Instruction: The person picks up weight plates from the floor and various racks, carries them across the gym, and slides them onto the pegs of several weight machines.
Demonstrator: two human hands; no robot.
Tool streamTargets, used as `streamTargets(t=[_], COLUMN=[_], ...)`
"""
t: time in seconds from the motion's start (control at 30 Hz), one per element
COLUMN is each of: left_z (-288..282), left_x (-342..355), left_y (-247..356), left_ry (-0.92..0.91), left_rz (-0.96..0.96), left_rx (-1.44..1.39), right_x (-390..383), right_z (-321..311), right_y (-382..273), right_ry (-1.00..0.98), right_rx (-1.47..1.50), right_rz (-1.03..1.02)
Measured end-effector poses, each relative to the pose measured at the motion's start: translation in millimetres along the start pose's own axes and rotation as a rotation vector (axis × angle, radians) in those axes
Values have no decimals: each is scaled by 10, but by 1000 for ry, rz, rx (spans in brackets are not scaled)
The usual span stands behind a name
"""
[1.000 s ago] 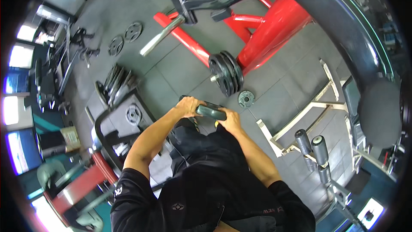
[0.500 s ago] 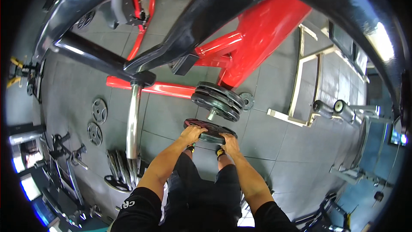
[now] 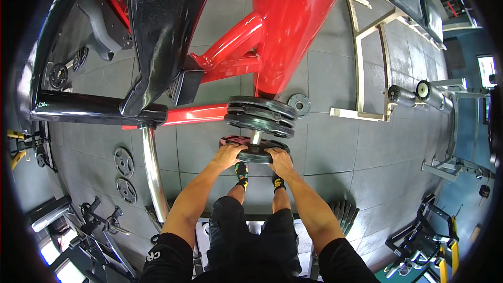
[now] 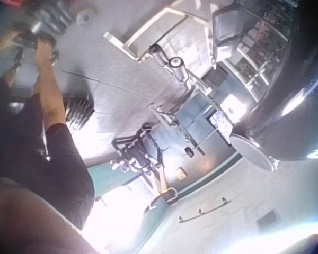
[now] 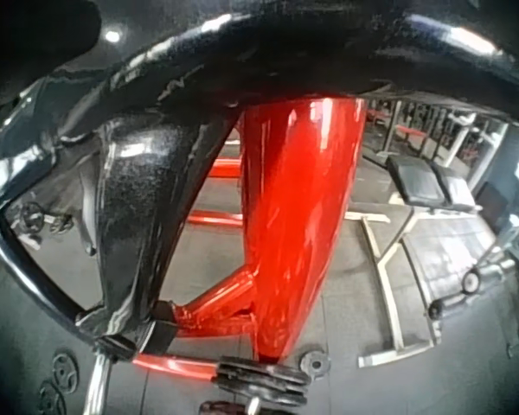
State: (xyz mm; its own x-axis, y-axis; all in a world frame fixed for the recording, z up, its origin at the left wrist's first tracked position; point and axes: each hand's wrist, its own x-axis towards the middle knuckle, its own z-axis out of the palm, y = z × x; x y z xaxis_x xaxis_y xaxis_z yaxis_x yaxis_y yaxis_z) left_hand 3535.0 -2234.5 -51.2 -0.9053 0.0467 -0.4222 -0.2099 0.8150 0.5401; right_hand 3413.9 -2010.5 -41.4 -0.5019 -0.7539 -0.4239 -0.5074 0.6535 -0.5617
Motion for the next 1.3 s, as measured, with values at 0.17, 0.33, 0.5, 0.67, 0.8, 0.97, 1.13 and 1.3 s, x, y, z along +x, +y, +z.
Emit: streamTargets(t=[0.17, 0.33, 0.5, 0.67, 0.8, 0.97, 1.13, 1.3], left_z=[-110, -172, 156, 623, 505, 69, -154, -266], left_x=[112, 251, 38, 32, 408, 612, 594, 1191], left_y=[-99, -38, 24, -257, -279, -126, 616, 1093], left_ry=[66, 56, 594, 366, 850, 582, 797, 568], left_rz=[34, -61, -249, -537, -497, -828, -559, -185], left_rx=[-66, -85, -164, -2405, -2331, -2144, -613, 350], right_x=[120, 80, -273, -200, 112, 19, -159, 267], right_z=[-121, -97, 360, 778, 338, 416, 964, 1104], right_y=[-124, -99, 62, 734, 695, 992, 1720, 2291], right_ry=[-23, 71, 712, 575, 575, 426, 229, 147], right_rx=[26, -7, 244, 2125, 2360, 2215, 1203, 307], right_rz=[81, 140, 589, 869, 897, 847, 928, 798])
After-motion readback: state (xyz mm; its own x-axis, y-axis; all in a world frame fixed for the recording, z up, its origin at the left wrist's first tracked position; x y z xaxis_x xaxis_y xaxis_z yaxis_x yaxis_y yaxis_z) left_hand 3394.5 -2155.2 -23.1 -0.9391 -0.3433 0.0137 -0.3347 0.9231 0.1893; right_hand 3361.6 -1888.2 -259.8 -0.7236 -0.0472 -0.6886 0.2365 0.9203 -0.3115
